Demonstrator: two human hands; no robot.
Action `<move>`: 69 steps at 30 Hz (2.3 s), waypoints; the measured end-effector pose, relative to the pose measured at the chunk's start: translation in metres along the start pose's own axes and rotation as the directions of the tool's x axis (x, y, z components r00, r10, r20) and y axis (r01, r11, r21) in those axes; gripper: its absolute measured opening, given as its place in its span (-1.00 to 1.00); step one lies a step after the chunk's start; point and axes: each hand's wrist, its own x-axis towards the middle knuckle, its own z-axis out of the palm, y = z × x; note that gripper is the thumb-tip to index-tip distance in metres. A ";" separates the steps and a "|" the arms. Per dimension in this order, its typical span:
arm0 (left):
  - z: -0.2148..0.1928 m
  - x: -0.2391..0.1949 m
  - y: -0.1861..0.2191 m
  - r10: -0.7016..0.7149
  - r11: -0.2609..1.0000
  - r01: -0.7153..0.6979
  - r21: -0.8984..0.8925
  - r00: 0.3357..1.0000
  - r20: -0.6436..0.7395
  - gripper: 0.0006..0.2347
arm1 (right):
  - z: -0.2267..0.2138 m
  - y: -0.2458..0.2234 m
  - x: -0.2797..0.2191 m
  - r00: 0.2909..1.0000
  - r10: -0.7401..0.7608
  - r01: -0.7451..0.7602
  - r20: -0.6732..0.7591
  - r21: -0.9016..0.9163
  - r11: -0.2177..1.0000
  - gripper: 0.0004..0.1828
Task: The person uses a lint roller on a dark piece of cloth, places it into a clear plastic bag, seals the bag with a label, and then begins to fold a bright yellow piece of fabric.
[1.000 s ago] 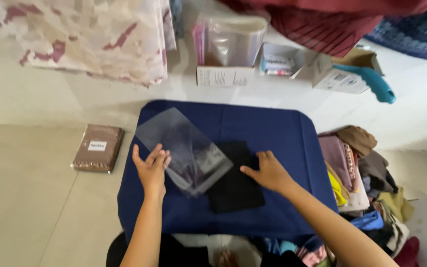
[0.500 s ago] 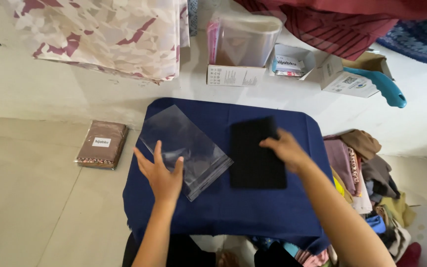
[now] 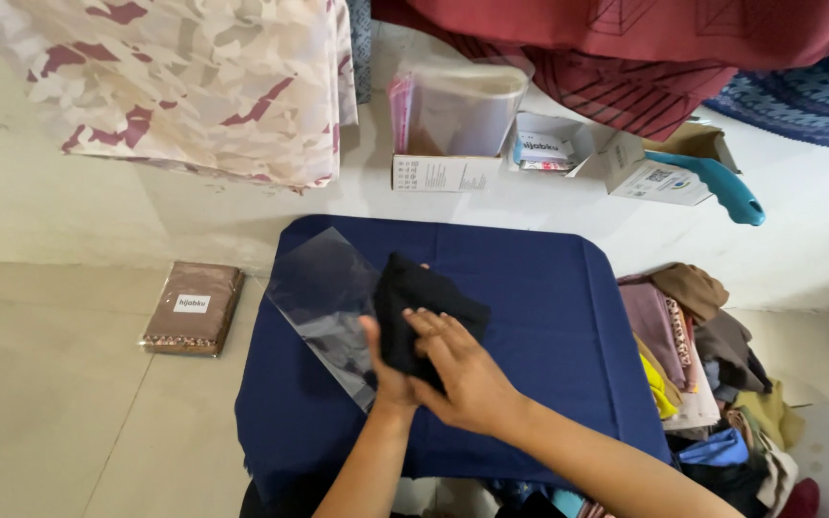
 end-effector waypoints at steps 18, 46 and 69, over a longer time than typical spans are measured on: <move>-0.021 -0.025 0.020 0.116 0.734 -0.064 0.676 0.993 -0.033 -0.33 | -0.014 -0.002 0.015 0.936 0.256 -0.348 0.240 0.544 0.764 -0.47; 0.083 -0.001 0.084 0.125 0.951 0.117 0.286 0.701 -0.702 -0.27 | 0.063 0.047 0.032 0.958 0.234 -0.242 0.167 0.028 0.970 -0.49; 0.055 0.016 0.076 0.274 0.917 0.105 0.386 0.538 -0.797 -0.43 | 0.069 0.030 0.042 0.952 0.277 -0.207 0.127 -0.399 0.893 -0.40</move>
